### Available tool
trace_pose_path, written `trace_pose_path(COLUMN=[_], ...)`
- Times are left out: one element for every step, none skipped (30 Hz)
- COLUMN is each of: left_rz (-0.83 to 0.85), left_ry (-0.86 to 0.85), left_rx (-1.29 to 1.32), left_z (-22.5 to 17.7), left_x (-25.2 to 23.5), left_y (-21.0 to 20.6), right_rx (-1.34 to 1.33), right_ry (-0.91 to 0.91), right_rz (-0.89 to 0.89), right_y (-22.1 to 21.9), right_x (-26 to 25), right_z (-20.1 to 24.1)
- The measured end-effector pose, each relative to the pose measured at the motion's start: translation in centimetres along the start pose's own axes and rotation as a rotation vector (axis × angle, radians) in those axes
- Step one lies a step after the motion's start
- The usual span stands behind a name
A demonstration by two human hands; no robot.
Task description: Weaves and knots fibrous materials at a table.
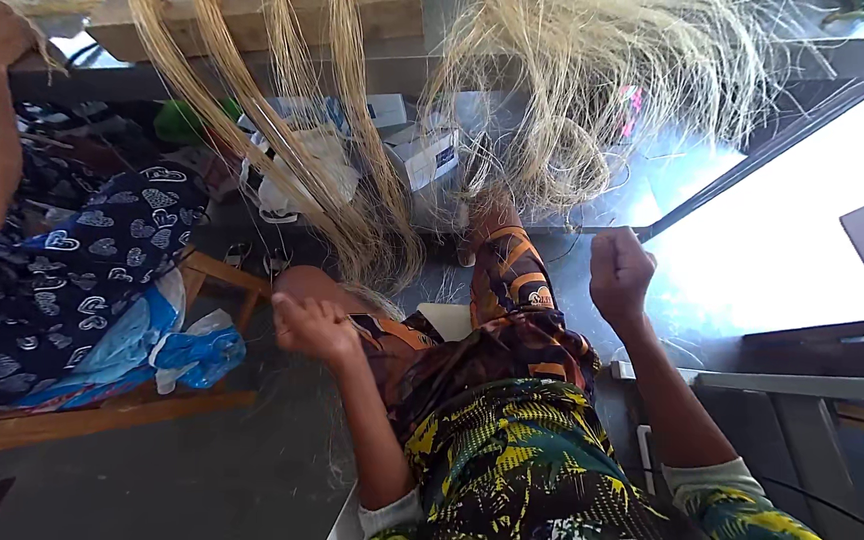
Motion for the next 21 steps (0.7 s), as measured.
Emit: trace_pose_path(left_rz=[0.051,0.116,0.177,0.229,0.264,0.292,0.301,0.279,0.188,0.072,0.0,-0.029,-0.034,-0.023,-0.009,0.003,0.008,0.01,0.007,-0.002,-0.007], left_ry=[0.042,0.091,0.135,0.155,0.151,0.13,0.091,0.042,0.015,0.02,0.022,0.022,0.022,0.023,0.022,0.02,0.016,0.009,0.003,0.004,0.013], left_rx=[0.009,0.026,0.041,0.053,0.061,0.059,0.047,0.027,0.023,0.021,0.021,0.027,0.039,0.048,0.054,0.06,0.065,0.069,0.072,0.073,0.067], left_z=[0.7,1.5,2.1,2.4,2.4,2.2,1.9,1.3,0.6,0.1,-0.4,-0.5,-0.4,-0.1,0.1,0.1,-0.1,-0.5,-0.7,-0.9,-0.8], left_x=[1.4,3.1,4.6,5.7,6.0,5.3,3.6,1.4,-0.6,-1.8,-1.9,-1.4,-0.8,-0.4,-0.1,-0.2,-0.4,-0.9,-1.4,-1.7,-1.7], left_y=[-1.5,-3.4,-5.3,-6.7,-7.5,-7.3,-6.2,-4.3,-2.1,-0.4,0.3,0.3,0.0,-0.4,-0.8,-1.1,-1.0,-0.7,-0.3,0.1,0.3], right_rx=[-0.042,-0.105,-0.173,-0.235,-0.271,-0.271,-0.253,-0.229,-0.218,-0.223,-0.225,-0.237,-0.27,-0.324,-0.392,-0.461,-0.512,-0.541,-0.554,-0.58,-0.612], right_ry=[-0.031,-0.06,-0.072,-0.072,-0.072,-0.083,-0.111,-0.158,-0.21,-0.247,-0.251,-0.24,-0.239,-0.247,-0.261,-0.27,-0.277,-0.288,-0.31,-0.338,-0.359], right_rz=[-0.009,-0.008,0.0,0.02,0.042,0.056,0.062,0.05,0.017,-0.025,-0.037,-0.045,-0.055,-0.066,-0.073,-0.071,-0.064,-0.066,-0.077,-0.105,-0.138], right_y=[-0.6,-1.3,-2.2,-3.2,-3.8,-3.8,-2.9,-1.4,0.2,1.3,1.5,1.2,0.7,0.2,-0.1,-0.4,-0.4,-0.1,0.6,1.4,1.8], right_x=[0.5,0.8,1.1,1.4,1.8,1.9,1.7,1.5,1.2,1.0,0.9,1.0,1.2,1.3,1.3,1.1,1.1,0.9,0.8,0.6,0.5], right_z=[0.0,0.0,0.2,0.5,0.8,0.5,-0.6,-2.2,-3.7,-4.6,-4.5,-4.1,-3.7,-3.5,-3.6,-3.7,-3.9,-4.4,-5.2,-5.8,-6.1])
Point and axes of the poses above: each hand's wrist, its own x-axis away from the middle knuckle, its own y-axis out of the back of the hand, z = x × y, the point moved 9 cm from there along -x, towards the middle knuckle, and after that the axes turned 2 degrees about z, right-handed, at the moved point
